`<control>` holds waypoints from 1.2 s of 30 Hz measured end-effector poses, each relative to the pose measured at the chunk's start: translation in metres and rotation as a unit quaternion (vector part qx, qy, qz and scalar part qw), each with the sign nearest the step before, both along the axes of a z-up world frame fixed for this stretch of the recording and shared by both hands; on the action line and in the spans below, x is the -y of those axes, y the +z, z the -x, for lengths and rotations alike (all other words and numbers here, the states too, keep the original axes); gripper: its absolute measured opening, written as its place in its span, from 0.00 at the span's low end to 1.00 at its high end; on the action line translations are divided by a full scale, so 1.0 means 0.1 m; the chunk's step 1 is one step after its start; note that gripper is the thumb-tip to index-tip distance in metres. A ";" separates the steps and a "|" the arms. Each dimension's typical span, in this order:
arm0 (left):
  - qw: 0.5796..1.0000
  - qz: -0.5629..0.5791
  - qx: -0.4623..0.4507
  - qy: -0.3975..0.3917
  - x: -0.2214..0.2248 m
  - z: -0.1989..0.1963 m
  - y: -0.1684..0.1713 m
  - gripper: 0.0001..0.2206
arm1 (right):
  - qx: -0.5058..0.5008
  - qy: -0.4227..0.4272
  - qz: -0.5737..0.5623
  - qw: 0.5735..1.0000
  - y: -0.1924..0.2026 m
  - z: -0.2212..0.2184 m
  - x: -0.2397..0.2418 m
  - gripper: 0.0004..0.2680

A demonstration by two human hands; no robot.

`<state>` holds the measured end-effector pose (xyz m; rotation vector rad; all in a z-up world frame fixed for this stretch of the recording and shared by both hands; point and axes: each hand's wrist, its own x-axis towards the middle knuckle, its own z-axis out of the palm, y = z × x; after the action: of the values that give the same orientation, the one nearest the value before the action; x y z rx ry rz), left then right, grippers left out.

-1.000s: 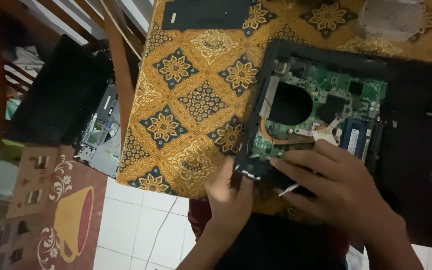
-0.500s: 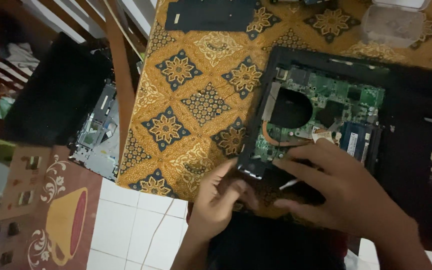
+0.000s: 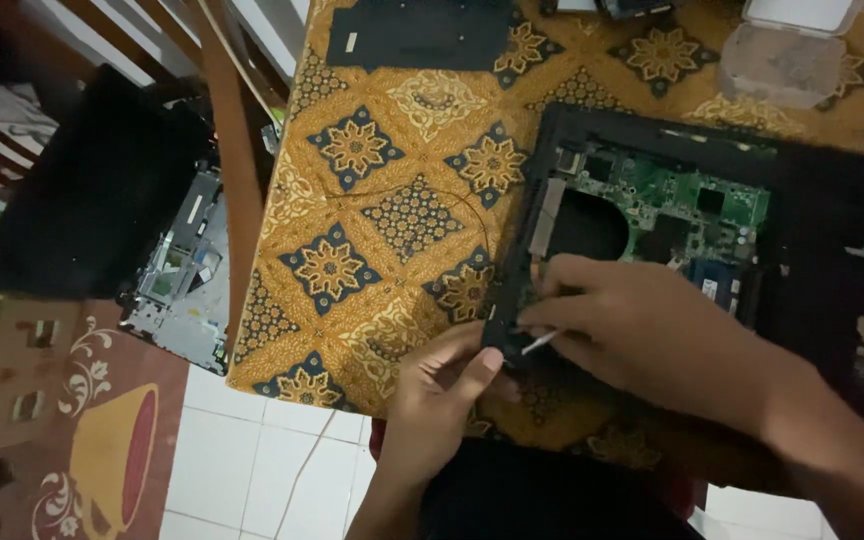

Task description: Repairing a laptop by disconnecting and reconnecting internal cables and components.

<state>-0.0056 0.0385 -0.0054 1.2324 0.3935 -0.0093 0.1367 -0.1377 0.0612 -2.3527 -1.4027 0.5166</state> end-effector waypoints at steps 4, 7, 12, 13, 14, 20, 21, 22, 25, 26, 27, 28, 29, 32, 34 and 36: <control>1.000 -0.005 0.016 -0.012 -0.02 0.01 -0.01 0.11 | -0.074 0.000 0.007 0.997 0.01 -0.10 -0.04 0.09; 1.000 0.002 -0.014 -0.015 -0.03 0.01 -0.02 0.13 | -0.080 0.023 -0.007 0.996 0.05 -0.12 -0.07 0.08; 1.000 -0.020 0.016 -0.016 -0.01 0.02 -0.04 0.13 | -0.042 0.038 0.046 0.997 -0.01 -0.11 -0.10 0.05; 0.999 -0.031 0.021 -0.009 0.00 0.03 -0.09 0.12 | -0.034 0.048 0.084 0.995 0.00 -0.10 -0.12 0.04; 0.999 -0.031 0.020 -0.010 0.01 0.03 -0.06 0.12 | -0.035 0.047 0.084 0.995 -0.04 -0.09 -0.11 0.04; 0.999 -0.037 -0.018 0.024 0.04 0.01 -0.03 0.15 | 0.062 0.069 0.025 0.995 -0.09 0.00 -0.08 0.04; 0.998 -0.036 -0.022 0.051 0.05 0.00 -0.01 0.13 | 0.100 0.052 0.015 0.994 -0.09 0.03 -0.07 0.04; 0.996 -0.034 -0.027 0.079 0.06 -0.01 0.01 0.11 | 0.137 0.036 0.004 0.990 -0.10 0.07 -0.07 0.05; 0.997 -0.022 0.005 0.077 0.06 -0.01 -0.11 0.11 | 0.192 0.021 0.029 0.981 -0.07 0.15 -0.03 0.03; 0.997 -0.022 0.005 0.076 0.07 -0.02 -0.13 0.11 | 0.193 0.020 0.029 0.981 -0.06 0.17 -0.02 0.03; 0.996 -0.023 -0.011 0.089 0.08 -0.02 -0.15 0.09 | 0.210 0.024 0.027 0.977 -0.06 0.20 -0.02 0.02; 0.994 -0.025 -0.027 0.101 0.08 -0.02 -0.16 0.07 | 0.228 0.028 0.025 0.973 -0.06 0.24 -0.01 0.04; 0.994 -0.027 -0.025 0.101 0.06 -0.03 -0.13 0.07 | 0.229 0.027 0.024 0.973 -0.09 0.26 -0.01 0.04; 0.990 -0.061 -0.114 0.056 0.00 -0.04 -0.06 0.09 | 0.221 -0.027 0.005 0.975 -0.12 0.30 0.01 0.02; 0.997 -0.054 -0.060 0.018 -0.04 -0.05 -0.06 0.07 | 0.123 -0.029 -0.016 0.992 -0.09 0.28 0.04 0.08; 0.997 -0.051 -0.059 0.020 -0.03 -0.03 -0.14 0.08 | 0.040 -0.057 -0.001 0.998 -0.10 0.21 0.03 0.08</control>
<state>-0.0030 0.0412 -0.0198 1.3291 0.5254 -0.0282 0.1157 -0.1405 0.0512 -2.4594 -1.2930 0.3944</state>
